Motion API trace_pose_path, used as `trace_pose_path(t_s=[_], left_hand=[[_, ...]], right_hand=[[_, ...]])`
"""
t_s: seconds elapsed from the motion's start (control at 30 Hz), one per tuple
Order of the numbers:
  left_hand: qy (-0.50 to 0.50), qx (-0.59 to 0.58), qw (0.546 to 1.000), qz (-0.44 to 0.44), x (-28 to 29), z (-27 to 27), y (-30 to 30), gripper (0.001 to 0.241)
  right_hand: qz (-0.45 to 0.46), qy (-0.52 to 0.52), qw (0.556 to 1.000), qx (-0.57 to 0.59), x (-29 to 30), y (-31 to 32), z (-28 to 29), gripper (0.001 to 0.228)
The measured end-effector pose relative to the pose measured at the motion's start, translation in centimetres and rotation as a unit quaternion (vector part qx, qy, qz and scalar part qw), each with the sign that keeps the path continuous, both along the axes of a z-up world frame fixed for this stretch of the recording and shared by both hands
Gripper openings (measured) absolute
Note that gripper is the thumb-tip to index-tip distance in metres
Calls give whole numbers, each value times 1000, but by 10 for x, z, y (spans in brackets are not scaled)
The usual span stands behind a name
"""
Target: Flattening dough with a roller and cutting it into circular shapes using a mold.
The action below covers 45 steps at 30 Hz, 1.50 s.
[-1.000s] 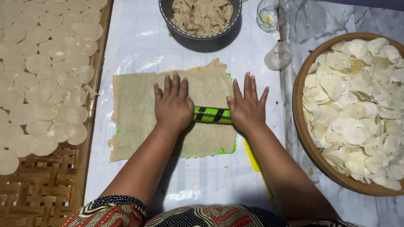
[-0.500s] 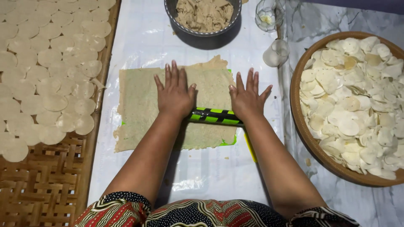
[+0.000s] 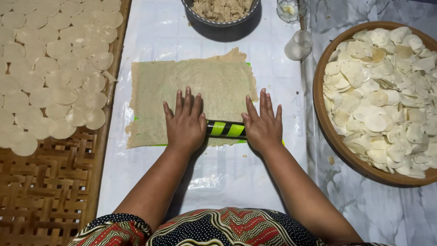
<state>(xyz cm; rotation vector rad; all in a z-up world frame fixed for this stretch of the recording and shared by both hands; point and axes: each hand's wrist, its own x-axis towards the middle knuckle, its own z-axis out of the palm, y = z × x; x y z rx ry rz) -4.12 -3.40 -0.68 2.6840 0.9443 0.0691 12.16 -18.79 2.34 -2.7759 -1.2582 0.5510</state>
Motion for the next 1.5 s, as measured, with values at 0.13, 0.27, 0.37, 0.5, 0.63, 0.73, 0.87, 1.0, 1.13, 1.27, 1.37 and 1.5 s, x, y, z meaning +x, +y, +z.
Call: trace_pose_path(t_s=[0.13,0.27,0.37,0.5,0.63,0.73,0.87,1.0,1.13,1.27,1.37,1.5], left_hand=[[-9,5,1000,-3,-23,3,-19,59],[-21,-2,1000,-15,-52,-3,-45,59],[-46,7,999,-26,-75,-11,-62,60],[-127,84,986,-63,-101,-39,-63,63],[-75,72,990,-97,-95,-35,-36,63],[-82,61,988,-117,-76,-16,-11,67],[-108,65,985,-119,-40,-16,21,62],[-69,11,992,-108,-13,-11,33,50],[-59,12,993,-100,8,10,45,52],[-19,-7,994,-105,4,4,42,56],[-48,7,990,-135,-19,13,28,55],[-47,21,984,-173,-52,-8,10,61]], right_hand=[[15,-19,999,25,-18,-20,-3,61],[49,-40,996,67,-40,-51,-18,65],[62,-40,993,89,-61,-76,-23,65],[68,-24,996,57,-86,-102,-26,60],[47,18,999,16,-68,-94,-17,62],[47,7,999,22,-43,-70,1,62],[48,-27,998,32,-2,-40,-13,65],[33,-5,999,-25,21,-7,-18,63],[-40,-17,999,3,26,28,-29,64],[-67,-50,996,13,11,24,-22,62],[-58,-64,996,23,-17,6,-9,62],[-51,-87,991,83,-53,-33,-30,69]])
